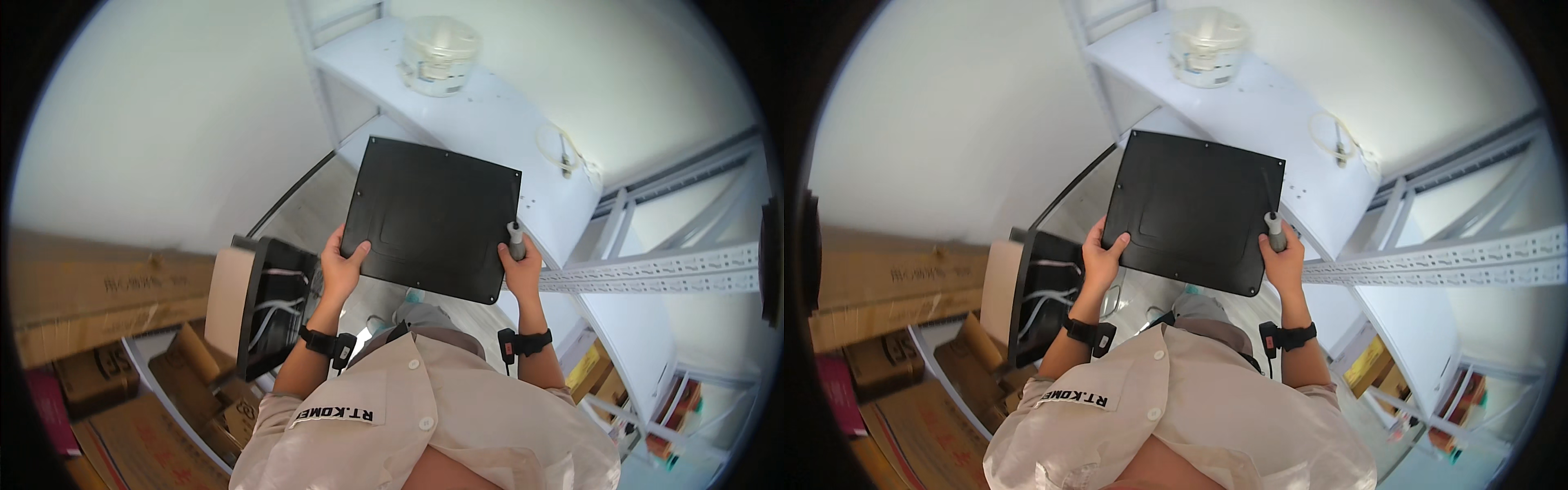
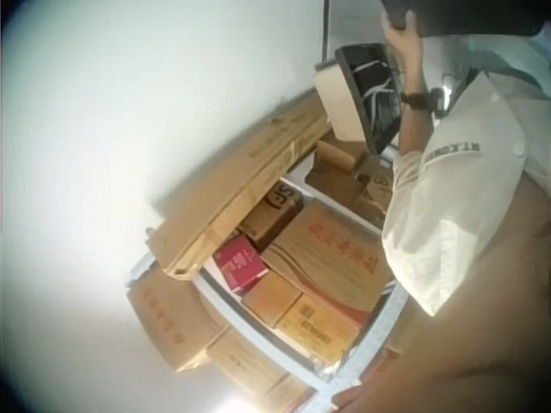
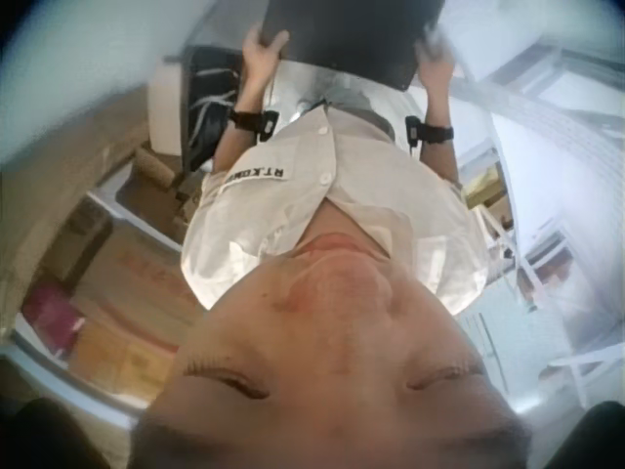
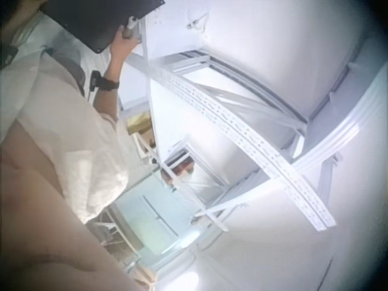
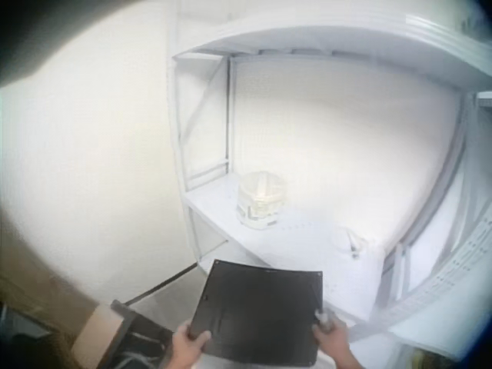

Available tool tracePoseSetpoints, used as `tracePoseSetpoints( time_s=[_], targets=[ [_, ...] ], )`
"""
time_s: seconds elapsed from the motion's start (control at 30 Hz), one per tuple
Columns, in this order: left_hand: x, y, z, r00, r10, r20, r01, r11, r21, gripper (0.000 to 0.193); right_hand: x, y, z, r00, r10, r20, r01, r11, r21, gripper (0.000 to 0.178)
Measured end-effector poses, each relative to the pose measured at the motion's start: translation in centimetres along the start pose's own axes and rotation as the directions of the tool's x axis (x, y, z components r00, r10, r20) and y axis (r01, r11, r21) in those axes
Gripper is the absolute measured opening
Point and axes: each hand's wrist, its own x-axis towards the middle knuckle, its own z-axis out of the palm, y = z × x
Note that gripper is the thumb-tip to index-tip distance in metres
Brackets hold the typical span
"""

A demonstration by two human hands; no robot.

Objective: The person removes the back panel of a small electronic device and then uses a screwdriver to fasten screws into the device's frame. The person is sitting on the floor during the task.

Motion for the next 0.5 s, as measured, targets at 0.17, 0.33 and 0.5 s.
tracePoseSetpoints(
  time_s=[0.17, 0.33, 0.5],
  targets=[
    [5.4, 1.7, 8.9, 0.982, 0.163, 0.096, -0.174, 0.978, 0.115, 0.054, 1.8, 3.5, -2.9, 0.98, -0.137, -0.143, 0.107, 0.973, -0.206, 0.042],
    [9.9, 2.4, 16.2, 0.954, 0.103, 0.281, -0.203, 0.912, 0.356, 0.059, 4.5, 6.5, -5.3, 0.939, -0.075, -0.336, -0.031, 0.953, -0.3, 0.035],
    [12.1, 1.2, 21.4, 0.94, 0.022, 0.34, -0.244, 0.74, 0.627, 0.065, 6.7, 8.1, -6.9, 0.904, -0.042, -0.426, -0.097, 0.949, -0.299, 0.032]
  ],
)
